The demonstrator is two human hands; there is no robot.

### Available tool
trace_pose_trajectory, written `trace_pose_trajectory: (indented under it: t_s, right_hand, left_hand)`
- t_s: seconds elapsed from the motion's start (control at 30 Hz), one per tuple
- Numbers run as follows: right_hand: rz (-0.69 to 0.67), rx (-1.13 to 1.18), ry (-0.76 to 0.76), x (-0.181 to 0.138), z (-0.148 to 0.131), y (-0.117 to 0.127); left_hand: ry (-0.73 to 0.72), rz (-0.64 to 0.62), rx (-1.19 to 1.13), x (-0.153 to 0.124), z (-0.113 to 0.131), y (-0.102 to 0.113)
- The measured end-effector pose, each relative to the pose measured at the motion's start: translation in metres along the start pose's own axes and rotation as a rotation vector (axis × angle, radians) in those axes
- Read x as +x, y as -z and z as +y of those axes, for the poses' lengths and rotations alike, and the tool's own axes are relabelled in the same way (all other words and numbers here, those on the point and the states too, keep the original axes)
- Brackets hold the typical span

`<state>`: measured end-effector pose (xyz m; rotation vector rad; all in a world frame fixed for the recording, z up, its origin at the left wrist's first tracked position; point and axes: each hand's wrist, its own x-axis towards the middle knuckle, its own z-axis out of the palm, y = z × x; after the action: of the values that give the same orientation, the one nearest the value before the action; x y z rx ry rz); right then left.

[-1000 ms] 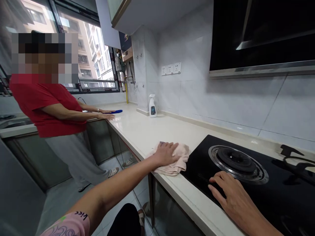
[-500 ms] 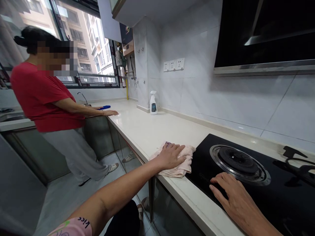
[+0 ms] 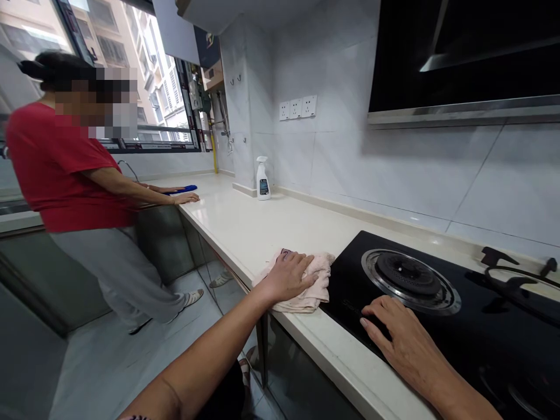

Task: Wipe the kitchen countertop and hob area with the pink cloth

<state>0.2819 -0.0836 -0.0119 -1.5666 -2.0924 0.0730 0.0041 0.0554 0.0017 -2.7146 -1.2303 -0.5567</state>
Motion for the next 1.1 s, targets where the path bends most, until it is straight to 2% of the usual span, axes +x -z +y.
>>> trace_pose_trajectory:
  t_s: [0.43,0.8,0.9,0.97,1.1]
  right_hand:
    - [0.046,-0.04,0.049,0.0,0.001,0.001]
    - [0.033,-0.036,0.048,-0.001,0.002,0.002]
    - [0.042,-0.046,0.053,-0.003,0.0,0.002]
    - [0.052,-0.051,0.052,-0.004,-0.002,0.001]
    - [0.054,-0.059,0.052,-0.004,-0.004,0.0]
  left_hand:
    - [0.018,-0.015,-0.044,-0.004,0.0,0.006]
    - [-0.007,-0.029,-0.063,-0.009,-0.002,0.008]
    - [-0.03,-0.078,-0.079,-0.016,-0.017,0.015]
    - [0.001,-0.122,-0.077,-0.02,-0.036,0.021]
    - [0.203,-0.176,-0.024,-0.016,-0.089,0.03]
